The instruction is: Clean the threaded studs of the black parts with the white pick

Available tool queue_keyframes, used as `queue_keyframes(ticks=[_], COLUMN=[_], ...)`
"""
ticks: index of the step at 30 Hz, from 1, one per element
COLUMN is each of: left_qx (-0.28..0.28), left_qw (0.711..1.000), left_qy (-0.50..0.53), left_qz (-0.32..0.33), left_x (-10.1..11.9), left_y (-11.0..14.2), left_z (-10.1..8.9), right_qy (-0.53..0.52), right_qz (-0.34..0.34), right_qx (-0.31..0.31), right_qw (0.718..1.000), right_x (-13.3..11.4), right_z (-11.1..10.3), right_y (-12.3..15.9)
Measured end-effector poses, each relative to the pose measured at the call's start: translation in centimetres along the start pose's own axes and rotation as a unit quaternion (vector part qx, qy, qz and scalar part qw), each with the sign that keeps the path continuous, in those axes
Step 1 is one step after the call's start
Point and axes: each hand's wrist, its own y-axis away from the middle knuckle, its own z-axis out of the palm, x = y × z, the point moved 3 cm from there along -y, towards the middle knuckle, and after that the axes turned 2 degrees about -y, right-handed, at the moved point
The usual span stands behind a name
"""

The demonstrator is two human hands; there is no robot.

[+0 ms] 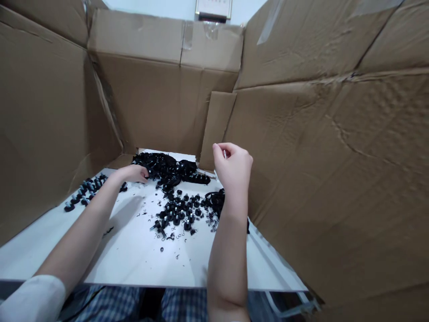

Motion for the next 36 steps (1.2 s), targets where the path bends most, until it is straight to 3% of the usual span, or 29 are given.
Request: queue_keyframes(ticks=[3,7,11,14,17,21,25,28,33,36], left_qx=[-0.102,-0.096,-0.079,-0.074,-0.051,0.025,0.110,0.162,0.266,0.265], left_qw=[0.992,0.984,0.988,0.989,0.985,0.964,0.908,0.868,0.818,0.811], left_qy=[-0.011,-0.002,0.018,0.057,0.119,0.238,0.379,0.441,0.487,0.495], left_qz=[0.079,0.150,0.129,0.114,0.112,0.116,0.144,0.161,0.154,0.163], left_x=[4.1,8.9,10.2,9.9,9.4,9.0,9.8,11.2,12.3,12.1], left_y=[-0.5,-0.8,-1.3,-1.6,-1.8,-1.2,1.9,5.0,8.1,8.3], left_z=[3.3,8.3,11.5,12.0,10.7,6.1,0.5,-2.3,-4.3,-4.6], right_qy=[0.000,-0.004,-0.010,-0.014,-0.017,-0.028,-0.026,-0.051,-0.115,-0.136], right_qz=[-0.006,-0.024,-0.037,-0.041,-0.045,-0.054,-0.081,-0.101,-0.110,-0.110], right_qx=[-0.020,-0.044,-0.055,-0.058,-0.062,-0.101,-0.232,-0.306,-0.271,-0.259], right_qw=[1.000,0.999,0.998,0.997,0.997,0.993,0.969,0.945,0.949,0.950], right_x=[-0.6,-1.5,-2.0,-2.2,-2.2,-2.2,-2.3,-2.9,-4.4,-4.7], right_z=[0.5,1.0,1.2,1.3,1.3,1.7,3.3,4.7,5.8,5.9], right_y=[0.3,0.8,1.1,1.2,1.2,1.2,1.6,2.4,3.3,3.5])
